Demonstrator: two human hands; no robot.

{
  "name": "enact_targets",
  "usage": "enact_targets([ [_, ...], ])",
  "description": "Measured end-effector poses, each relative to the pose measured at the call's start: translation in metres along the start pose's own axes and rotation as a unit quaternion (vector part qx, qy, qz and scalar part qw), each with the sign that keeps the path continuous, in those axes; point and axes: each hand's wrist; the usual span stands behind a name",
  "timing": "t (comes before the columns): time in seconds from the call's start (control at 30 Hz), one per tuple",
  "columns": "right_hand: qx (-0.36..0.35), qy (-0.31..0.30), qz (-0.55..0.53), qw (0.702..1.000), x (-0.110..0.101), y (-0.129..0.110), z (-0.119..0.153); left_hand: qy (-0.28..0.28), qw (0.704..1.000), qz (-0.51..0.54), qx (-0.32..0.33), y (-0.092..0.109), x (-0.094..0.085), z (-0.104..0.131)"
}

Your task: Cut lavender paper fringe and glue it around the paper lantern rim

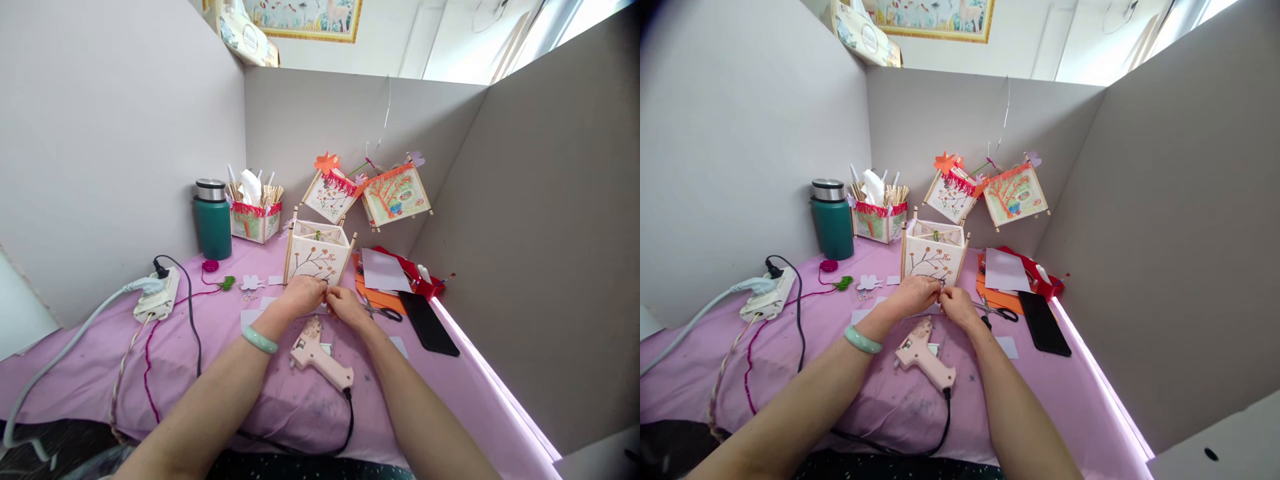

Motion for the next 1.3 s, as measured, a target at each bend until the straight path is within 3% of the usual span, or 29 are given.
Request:
enact_targets([
  [0.1, -0.001, -0.018, -0.004, 1.0, 0.001, 0.0, 0.0, 0.018, 0.999, -0.01, -0.028, -0.003, 0.0, 0.0],
  [0.2, -0.001, -0.032, -0.026, 0.999, 0.002, 0.001, -0.001, 0.061, 0.993, -0.006, -0.102, -0.007, -0.002, -0.001],
  [0.3, 0.01, -0.018, -0.08, 0.997, 0.001, 0.001, -0.004, 0.086, 0.982, 0.016, -0.167, -0.01, -0.006, -0.002],
  [0.43, 0.028, 0.015, -0.133, 0.991, -0.005, -0.005, -0.004, 0.076, 0.976, 0.04, -0.201, -0.009, -0.011, -0.003],
  [0.6, 0.057, 0.076, -0.219, 0.971, -0.01, -0.012, -0.003, 0.034, 0.98, 0.04, -0.192, -0.005, -0.011, -0.003],
  [0.7, 0.065, 0.08, -0.256, 0.961, -0.011, -0.011, -0.003, 0.015, 0.982, 0.03, -0.185, -0.004, -0.007, -0.003],
  [0.87, 0.053, 0.028, -0.293, 0.954, -0.009, -0.007, -0.003, 0.075, 0.98, 0.093, -0.157, -0.006, 0.0, -0.004],
  [1.07, 0.05, -0.017, -0.287, 0.956, -0.007, -0.005, -0.003, 0.156, 0.957, 0.205, -0.132, -0.012, 0.002, -0.007],
  [1.3, 0.056, -0.004, -0.303, 0.951, -0.005, -0.003, -0.005, 0.128, 0.951, 0.272, -0.072, -0.012, 0.008, -0.01],
])
Point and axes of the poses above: each hand's wrist, its own z-axis away from the middle knuckle, its own x-axis out of the palm, y = z × x, and after that the axes turned 2 degrees about y, right-handed
